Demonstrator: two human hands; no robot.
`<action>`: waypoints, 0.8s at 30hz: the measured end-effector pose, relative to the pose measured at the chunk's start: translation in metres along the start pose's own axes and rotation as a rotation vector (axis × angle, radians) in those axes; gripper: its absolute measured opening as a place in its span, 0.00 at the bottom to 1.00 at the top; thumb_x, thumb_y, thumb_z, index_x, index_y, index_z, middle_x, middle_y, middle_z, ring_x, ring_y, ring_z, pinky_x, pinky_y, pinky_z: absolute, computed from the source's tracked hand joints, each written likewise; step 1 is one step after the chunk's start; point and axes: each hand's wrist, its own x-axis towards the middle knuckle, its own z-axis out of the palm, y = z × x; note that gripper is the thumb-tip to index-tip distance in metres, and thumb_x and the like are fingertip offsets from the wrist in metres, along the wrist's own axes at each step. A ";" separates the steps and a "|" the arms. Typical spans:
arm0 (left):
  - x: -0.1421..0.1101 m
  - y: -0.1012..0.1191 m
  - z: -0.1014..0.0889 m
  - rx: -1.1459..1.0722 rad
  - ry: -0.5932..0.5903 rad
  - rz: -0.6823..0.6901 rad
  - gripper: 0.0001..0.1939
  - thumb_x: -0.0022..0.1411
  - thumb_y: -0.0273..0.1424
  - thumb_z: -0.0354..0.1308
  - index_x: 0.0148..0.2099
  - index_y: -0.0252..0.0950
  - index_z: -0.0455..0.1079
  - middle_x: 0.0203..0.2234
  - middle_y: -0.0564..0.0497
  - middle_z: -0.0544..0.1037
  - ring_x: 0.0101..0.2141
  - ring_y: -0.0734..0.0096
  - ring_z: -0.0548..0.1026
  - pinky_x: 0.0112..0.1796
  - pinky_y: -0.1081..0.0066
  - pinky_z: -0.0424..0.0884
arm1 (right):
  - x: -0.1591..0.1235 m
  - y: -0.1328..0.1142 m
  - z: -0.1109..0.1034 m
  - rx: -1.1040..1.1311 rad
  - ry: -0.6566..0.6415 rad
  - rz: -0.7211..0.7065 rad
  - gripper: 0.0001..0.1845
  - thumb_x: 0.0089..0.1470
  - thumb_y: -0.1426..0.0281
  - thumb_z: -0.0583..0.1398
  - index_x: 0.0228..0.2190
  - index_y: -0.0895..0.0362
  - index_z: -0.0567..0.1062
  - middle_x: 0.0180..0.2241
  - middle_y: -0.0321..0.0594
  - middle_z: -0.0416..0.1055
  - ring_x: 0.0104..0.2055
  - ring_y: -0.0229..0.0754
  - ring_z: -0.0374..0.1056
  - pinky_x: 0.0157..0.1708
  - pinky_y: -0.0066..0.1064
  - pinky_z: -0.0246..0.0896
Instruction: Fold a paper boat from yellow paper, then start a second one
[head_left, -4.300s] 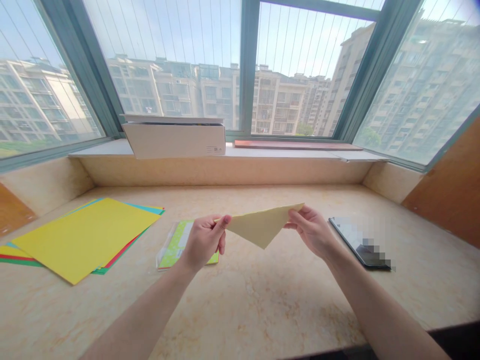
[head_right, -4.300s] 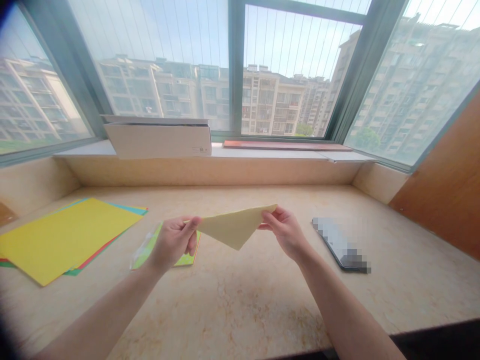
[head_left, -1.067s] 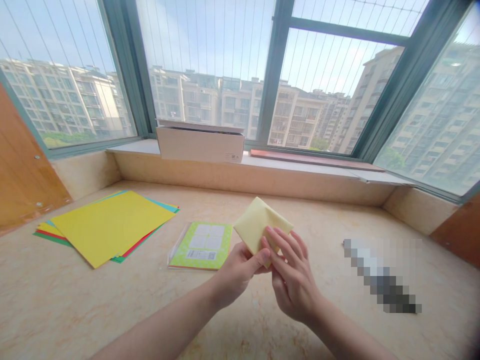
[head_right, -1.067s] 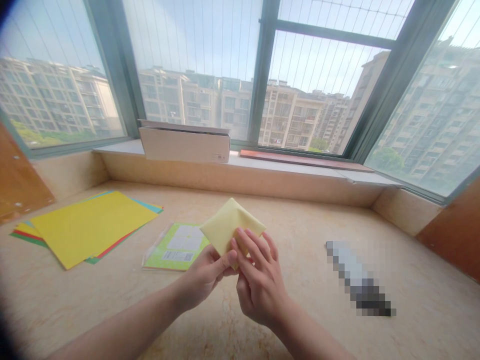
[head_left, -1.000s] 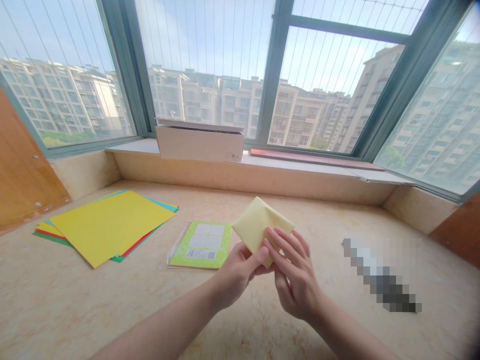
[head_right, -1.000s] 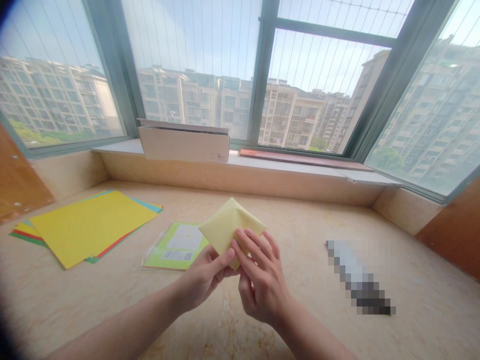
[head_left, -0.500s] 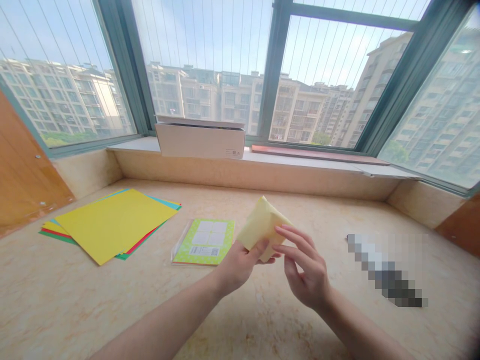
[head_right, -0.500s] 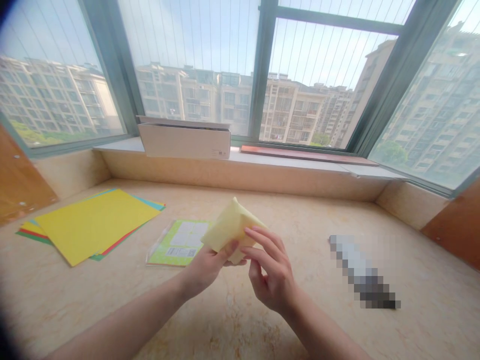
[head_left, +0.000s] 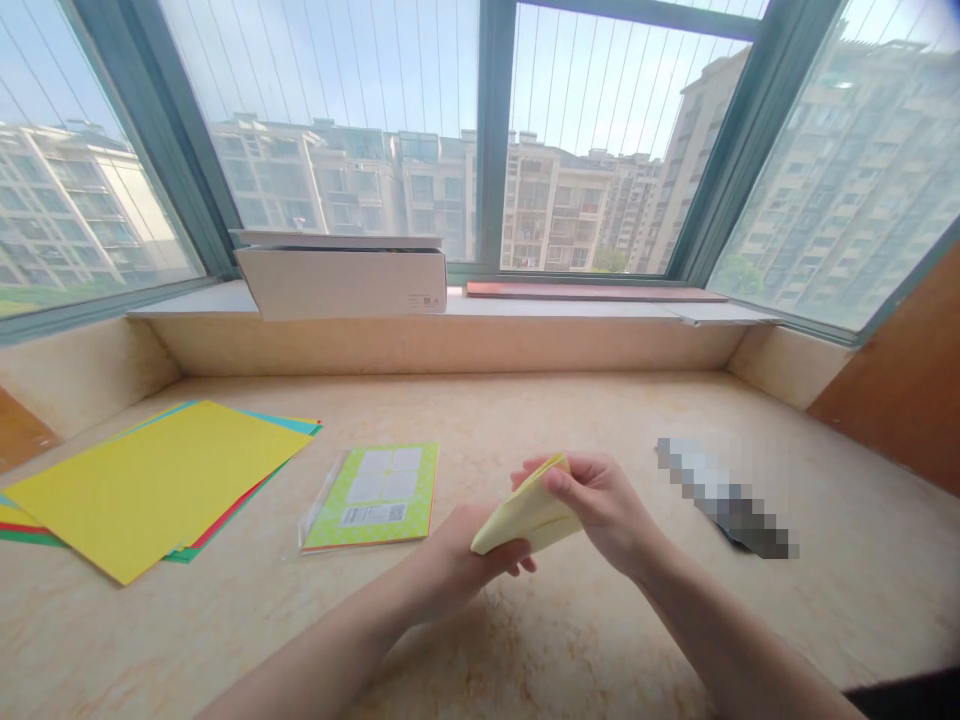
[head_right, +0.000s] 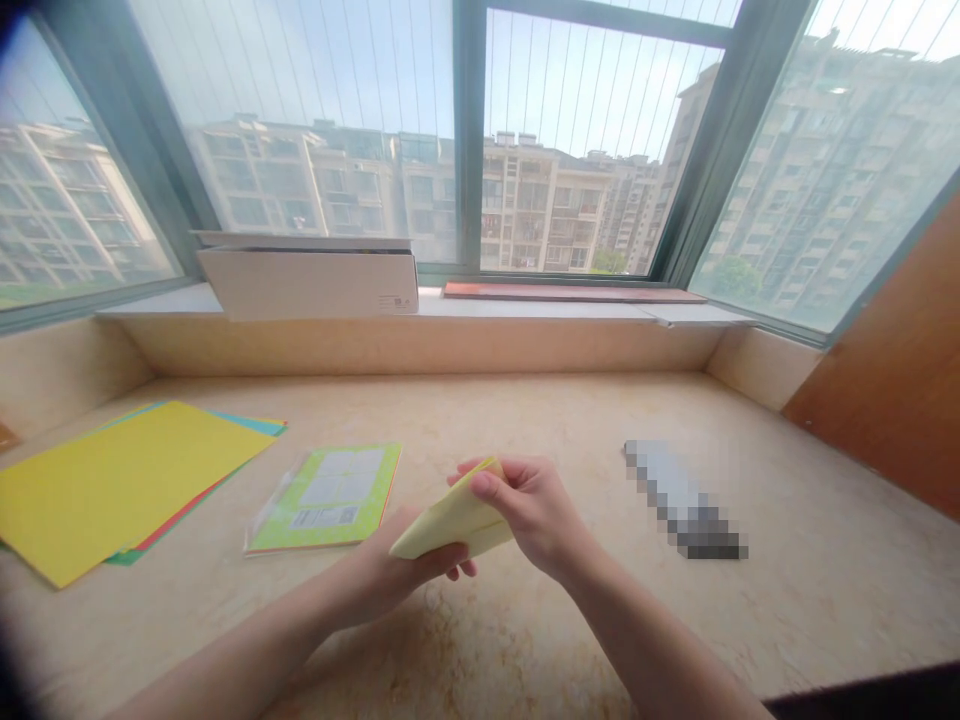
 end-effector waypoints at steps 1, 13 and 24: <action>-0.001 0.001 0.002 -0.010 -0.015 -0.005 0.20 0.65 0.43 0.59 0.46 0.30 0.76 0.34 0.42 0.82 0.31 0.67 0.77 0.35 0.69 0.72 | 0.000 0.000 0.001 -0.013 0.024 -0.004 0.20 0.54 0.50 0.67 0.33 0.56 0.84 0.33 0.41 0.80 0.30 0.40 0.72 0.30 0.28 0.64; 0.004 0.006 0.013 -0.366 0.000 -0.025 0.23 0.61 0.42 0.66 0.51 0.30 0.71 0.33 0.46 0.77 0.27 0.67 0.80 0.24 0.75 0.71 | 0.006 -0.002 -0.007 0.063 0.008 0.124 0.24 0.51 0.50 0.69 0.33 0.60 0.74 0.28 0.40 0.73 0.26 0.38 0.68 0.23 0.26 0.59; 0.004 0.008 0.005 -0.226 0.216 -0.041 0.32 0.64 0.58 0.52 0.35 0.30 0.69 0.16 0.52 0.70 0.15 0.76 0.68 0.15 0.78 0.57 | 0.007 0.006 -0.012 0.103 -0.011 0.122 0.19 0.54 0.55 0.68 0.33 0.57 0.72 0.29 0.36 0.72 0.29 0.37 0.68 0.28 0.26 0.59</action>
